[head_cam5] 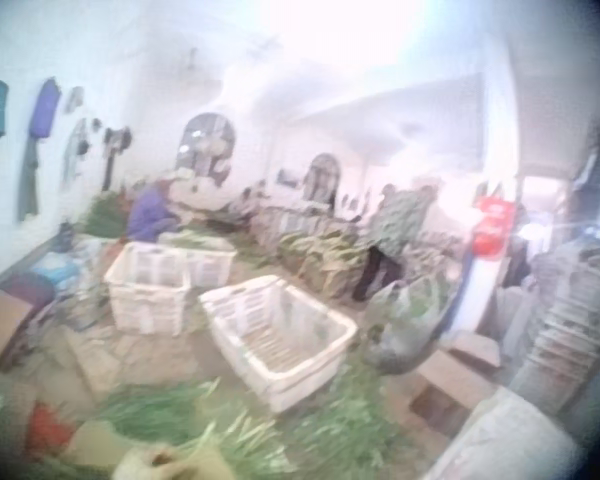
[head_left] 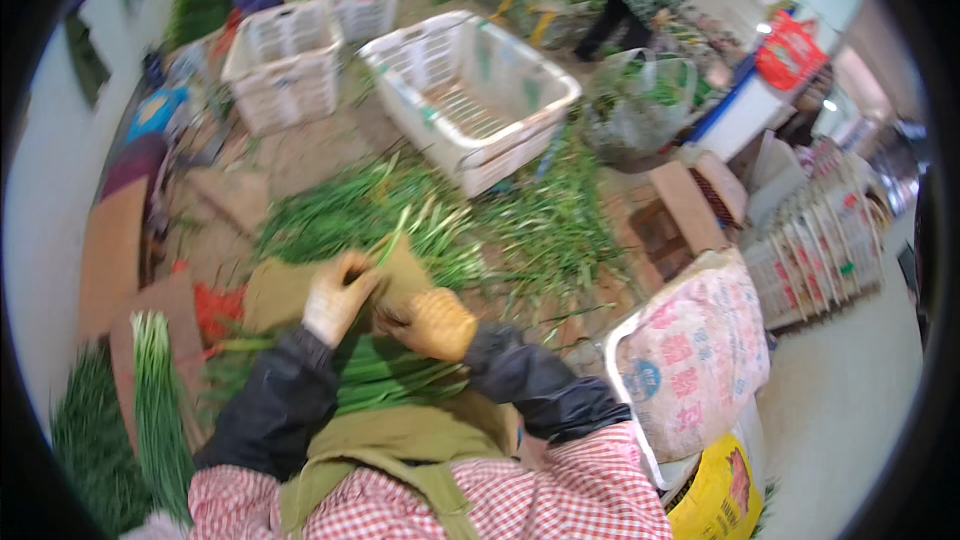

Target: The person gathers bundles of green onions, removes damaged leaves by hand, and organizes them into neat stacks on their lap.

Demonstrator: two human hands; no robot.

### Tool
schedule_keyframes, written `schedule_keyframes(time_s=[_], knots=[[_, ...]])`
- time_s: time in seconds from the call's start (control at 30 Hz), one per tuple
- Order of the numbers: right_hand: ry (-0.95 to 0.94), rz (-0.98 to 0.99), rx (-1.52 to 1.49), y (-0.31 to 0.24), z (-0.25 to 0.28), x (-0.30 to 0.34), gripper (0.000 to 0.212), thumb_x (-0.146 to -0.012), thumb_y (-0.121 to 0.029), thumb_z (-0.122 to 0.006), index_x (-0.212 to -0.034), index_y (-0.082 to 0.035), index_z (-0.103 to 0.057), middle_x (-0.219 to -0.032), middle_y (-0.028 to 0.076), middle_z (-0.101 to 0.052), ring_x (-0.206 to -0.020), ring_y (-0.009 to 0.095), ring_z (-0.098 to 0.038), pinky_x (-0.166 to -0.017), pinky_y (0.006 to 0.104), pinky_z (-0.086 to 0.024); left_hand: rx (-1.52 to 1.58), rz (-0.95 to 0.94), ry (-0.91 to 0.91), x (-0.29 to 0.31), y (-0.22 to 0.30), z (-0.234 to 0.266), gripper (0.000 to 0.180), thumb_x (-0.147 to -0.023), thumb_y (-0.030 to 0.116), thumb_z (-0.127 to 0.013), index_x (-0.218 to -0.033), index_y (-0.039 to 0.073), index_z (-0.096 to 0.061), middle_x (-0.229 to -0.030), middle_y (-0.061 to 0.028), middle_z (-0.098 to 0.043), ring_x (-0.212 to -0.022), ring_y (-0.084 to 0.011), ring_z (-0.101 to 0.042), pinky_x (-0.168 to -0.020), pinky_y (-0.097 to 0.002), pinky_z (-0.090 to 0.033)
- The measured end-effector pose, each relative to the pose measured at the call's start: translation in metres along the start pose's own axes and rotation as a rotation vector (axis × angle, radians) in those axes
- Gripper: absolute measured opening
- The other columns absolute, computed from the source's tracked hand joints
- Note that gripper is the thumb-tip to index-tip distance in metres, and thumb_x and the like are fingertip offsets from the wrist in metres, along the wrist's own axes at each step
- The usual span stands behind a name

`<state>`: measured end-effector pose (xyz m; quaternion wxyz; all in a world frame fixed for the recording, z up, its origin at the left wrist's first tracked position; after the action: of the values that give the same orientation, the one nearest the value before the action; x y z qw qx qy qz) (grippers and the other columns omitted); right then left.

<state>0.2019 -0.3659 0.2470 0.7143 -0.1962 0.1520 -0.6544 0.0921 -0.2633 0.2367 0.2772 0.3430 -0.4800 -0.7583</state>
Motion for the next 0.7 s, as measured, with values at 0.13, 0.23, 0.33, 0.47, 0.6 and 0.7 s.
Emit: schedule_keyframes(time_s=[0.13, 0.23, 0.33, 0.47, 0.6, 0.7], knots=[[-0.277, -0.294, -0.455, 0.001, 0.027, 0.019, 0.027, -0.086, -0.029, -0.06, -0.097, -0.005, -0.065, -0.08, 0.01, -0.067, -0.058, 0.017, -0.061, -0.056, 0.0322, -0.049, 0.375, 0.241, -0.1, 0.001, -0.005, 0.0, 0.012, -0.087, 0.012, -0.062, -0.09, 0.002, -0.058, -0.073, -0.0037, -0.058, -0.063, -0.0093, -0.053, -0.056, -0.025, -0.044], [0.271, -0.39, -0.952, 0.034, 0.058, 0.0, 0.031, -0.089, -0.032, -0.062, -0.106, -0.006, -0.062, -0.067, 0.0, -0.057, -0.051, 0.007, -0.049, -0.047, 0.0211, -0.04, 0.402, 0.256, -0.125, 0.002, -0.015, 0.0, 0.019, -0.087, 0.014, -0.063, -0.101, 0.002, -0.059, -0.078, -0.0028, -0.058, -0.069, -0.0097, -0.054, -0.063, -0.0256, -0.046], [0.306, -0.312, -1.162, 0.04, 0.067, -0.012, 0.029, -0.089, -0.033, -0.062, -0.101, -0.007, -0.062, -0.067, -0.003, -0.056, -0.055, 0.005, -0.047, -0.046, 0.0191, -0.036, 0.23, 0.159, -0.169, 0.008, 0.005, -0.008, 0.023, -0.086, 0.017, -0.063, -0.102, 0.0, -0.062, -0.088, -0.0071, -0.063, -0.081, -0.0122, -0.057, -0.074, -0.0272, -0.047], [0.257, -0.268, -1.191, 0.037, 0.058, -0.018, 0.024, -0.091, -0.029, -0.059, -0.088, -0.006, -0.062, -0.063, -0.002, -0.056, -0.047, 0.005, -0.045, -0.043, 0.0177, -0.035, 0.278, 0.11, -0.008, 0.009, 0.013, -0.011, 0.019, -0.085, 0.015, -0.065, -0.096, -0.001, -0.065, -0.084, -0.0087, -0.065, -0.077, -0.0149, -0.06, -0.071, -0.0279, -0.048], [0.897, -0.247, -1.128, 0.082, 0.142, 0.016, 0.032, -0.093, -0.034, -0.051, -0.085, -0.006, -0.063, -0.058, -0.002, -0.053, -0.044, 0.006, -0.041, -0.04, 0.0188, -0.032, 0.111, 0.051, 0.038, 0.009, -0.014, 0.003, 0.018, -0.085, 0.016, -0.064, -0.094, 0.0, -0.066, -0.085, -0.0095, -0.066, -0.077, -0.0169, -0.061, -0.071, -0.0282, -0.048], [1.492, -0.107, -1.146, 0.13, 0.216, 0.071, 0.029, -0.091, -0.033, -0.057, -0.085, -0.005, -0.062, -0.058, -0.005, -0.05, -0.046, 0.005, -0.041, -0.041, 0.018, -0.03, 0.005, 0.154, -0.046, 0.003, -0.065, 0.041, 0.019, -0.086, 0.013, -0.06, -0.1, 0.001, -0.065, -0.09, -0.0112, -0.066, -0.082, -0.0191, -0.061, -0.074, -0.0296, -0.048]])
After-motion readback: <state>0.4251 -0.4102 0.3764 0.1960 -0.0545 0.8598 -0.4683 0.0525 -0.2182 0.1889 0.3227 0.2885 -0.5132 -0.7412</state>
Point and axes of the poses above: each hand's wrist, its own x-axis away from the middle knuckle, its own z-axis out of the back of the hand, y = z × x, the point moved 4 cm from there along -x, towards the middle knuckle
